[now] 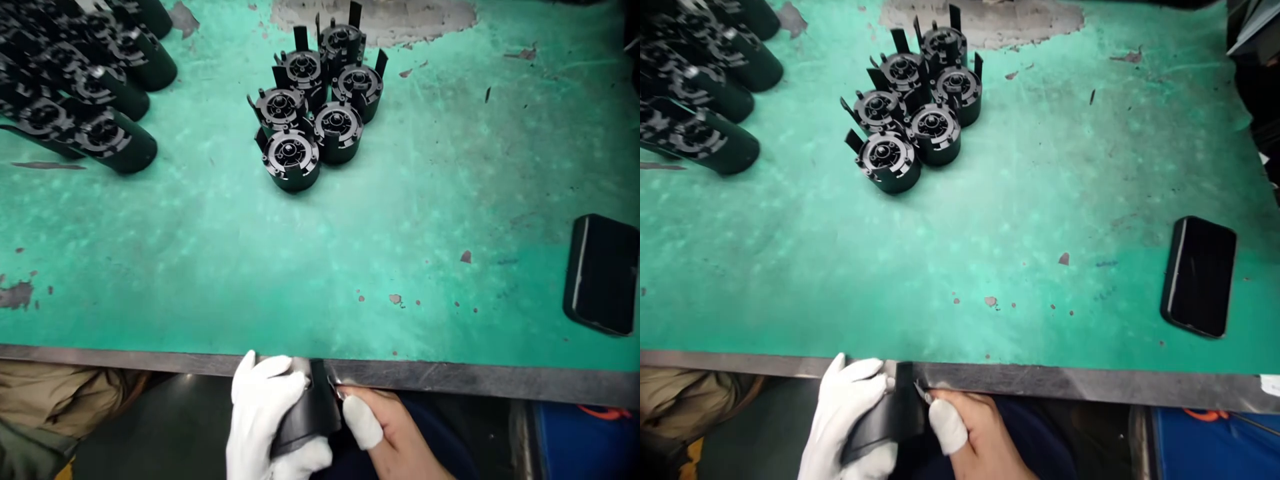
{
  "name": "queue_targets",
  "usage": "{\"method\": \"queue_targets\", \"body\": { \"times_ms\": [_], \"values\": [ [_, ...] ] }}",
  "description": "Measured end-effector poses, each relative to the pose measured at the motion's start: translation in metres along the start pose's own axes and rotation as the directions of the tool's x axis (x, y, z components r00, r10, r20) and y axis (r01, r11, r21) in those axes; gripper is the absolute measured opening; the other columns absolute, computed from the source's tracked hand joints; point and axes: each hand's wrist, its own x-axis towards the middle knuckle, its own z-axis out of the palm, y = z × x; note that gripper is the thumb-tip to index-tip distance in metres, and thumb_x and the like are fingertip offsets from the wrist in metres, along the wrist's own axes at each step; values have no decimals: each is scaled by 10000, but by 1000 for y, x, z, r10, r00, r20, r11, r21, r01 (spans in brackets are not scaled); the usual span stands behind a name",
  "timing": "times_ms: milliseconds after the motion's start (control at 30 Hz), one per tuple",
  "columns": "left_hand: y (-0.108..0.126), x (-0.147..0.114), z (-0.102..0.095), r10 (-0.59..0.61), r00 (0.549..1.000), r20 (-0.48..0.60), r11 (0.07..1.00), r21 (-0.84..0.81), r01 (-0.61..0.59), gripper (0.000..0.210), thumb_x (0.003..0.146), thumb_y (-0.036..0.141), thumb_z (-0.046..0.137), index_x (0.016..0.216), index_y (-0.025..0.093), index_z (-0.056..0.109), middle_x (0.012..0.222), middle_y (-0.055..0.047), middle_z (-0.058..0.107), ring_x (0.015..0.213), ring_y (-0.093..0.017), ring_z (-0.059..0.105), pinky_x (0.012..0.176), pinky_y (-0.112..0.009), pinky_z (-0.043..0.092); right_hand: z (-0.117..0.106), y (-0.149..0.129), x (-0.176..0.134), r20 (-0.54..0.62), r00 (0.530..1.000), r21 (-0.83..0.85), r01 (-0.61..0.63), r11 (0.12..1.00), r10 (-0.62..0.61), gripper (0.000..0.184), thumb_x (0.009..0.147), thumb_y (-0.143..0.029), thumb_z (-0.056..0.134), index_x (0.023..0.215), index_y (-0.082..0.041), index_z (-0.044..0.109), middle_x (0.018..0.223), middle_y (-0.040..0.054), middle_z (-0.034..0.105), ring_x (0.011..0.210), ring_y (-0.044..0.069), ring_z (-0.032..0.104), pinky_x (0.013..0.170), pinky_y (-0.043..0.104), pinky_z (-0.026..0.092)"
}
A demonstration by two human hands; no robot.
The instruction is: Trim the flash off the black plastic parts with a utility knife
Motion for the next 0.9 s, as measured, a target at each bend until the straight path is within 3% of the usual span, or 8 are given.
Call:
{"method": "queue_targets", "body": {
  "times_ms": [167, 333, 533, 633, 700, 800, 867, 900],
  "values": [
    [-13, -3, -2, 118, 992, 52, 992, 29, -120, 633, 788, 622, 706, 1335, 323, 595, 1049, -54, 677, 1068, -333, 626, 1180, -659, 270, 0, -12, 4, 27, 999, -22, -47, 999, 48, 392, 1023, -436, 434, 986, -220, 760, 948, 52, 740, 924, 242, 672, 887, 346, 522],
    [-18, -6, 0, 82, 997, 14, 997, 16, -82, 529, 818, 591, 690, 1282, 354, 598, 1066, -44, 684, 1123, -346, 616, 1193, -677, 226, 4, -15, 6, 8, 999, 27, -48, 999, 47, 461, 1033, -455, 395, 771, -189, 665, 820, 24, 666, 803, 200, 598, 778, 310, 503],
    [-13, -7, 3, 78, 997, 13, 996, 38, -79, 472, 873, 558, 644, 1285, 332, 607, 1112, -48, 675, 1164, -329, 596, 1208, -655, 223, -1, -1, -16, -70, 997, 28, 29, 999, -27, 315, 971, -448, 543, 1128, -205, 670, 679, -33, 534, 614, 131, 483, 605, 268, 389],
    [-11, -6, 2, 76, 997, 14, 996, 55, -76, 461, 886, 555, 628, 1287, 327, 606, 1118, -50, 675, 1163, -322, 599, 1209, -647, 233, -2, 1, -15, 67, 996, 72, 51, 996, -56, 658, 876, -463, 697, 1459, -255, 477, 607, -101, 372, 516, 90, 334, 518, 250, 271],
    [-10, -6, 1, 70, 997, 14, 996, 57, -70, 462, 886, 558, 626, 1286, 327, 606, 1130, -50, 676, 1164, -319, 600, 1214, -642, 230, -2, 1, -12, 142, 988, 109, 38, 993, -54, 720, 860, -467, 723, 1492, -277, 435, 605, -109, 357, 519, 87, 316, 519, 247, 257],
    [-10, -6, 1, 57, 998, 16, 997, 50, -58, 470, 865, 571, 649, 1268, 331, 615, 1124, -43, 681, 1162, -320, 604, 1215, -642, 229, -1, 2, -11, 7, 1000, 159, 21, 987, -22, 302, 896, -472, 673, 1066, -225, 639, 615, -88, 361, 560, 97, 319, 539, 255, 272],
    [-11, -7, 1, 56, 998, 14, 997, 46, -57, 476, 853, 581, 660, 1257, 333, 618, 1109, -39, 685, 1157, -323, 606, 1209, -653, 235, -2, 2, -12, -90, 996, 184, -3, 983, 19, 290, 924, -479, 625, 833, -215, 547, 624, -76, 357, 575, 104, 316, 541, 261, 275],
    [-11, -7, 2, 59, 998, 14, 997, 48, -59, 478, 851, 585, 661, 1254, 333, 618, 1104, -38, 687, 1155, -323, 606, 1207, -658, 238, -2, 2, -13, -95, 995, 189, -16, 982, 34, 287, 927, -481, 617, 846, -218, 536, 630, -76, 359, 573, 105, 314, 539, 261, 275]
  ]
}}
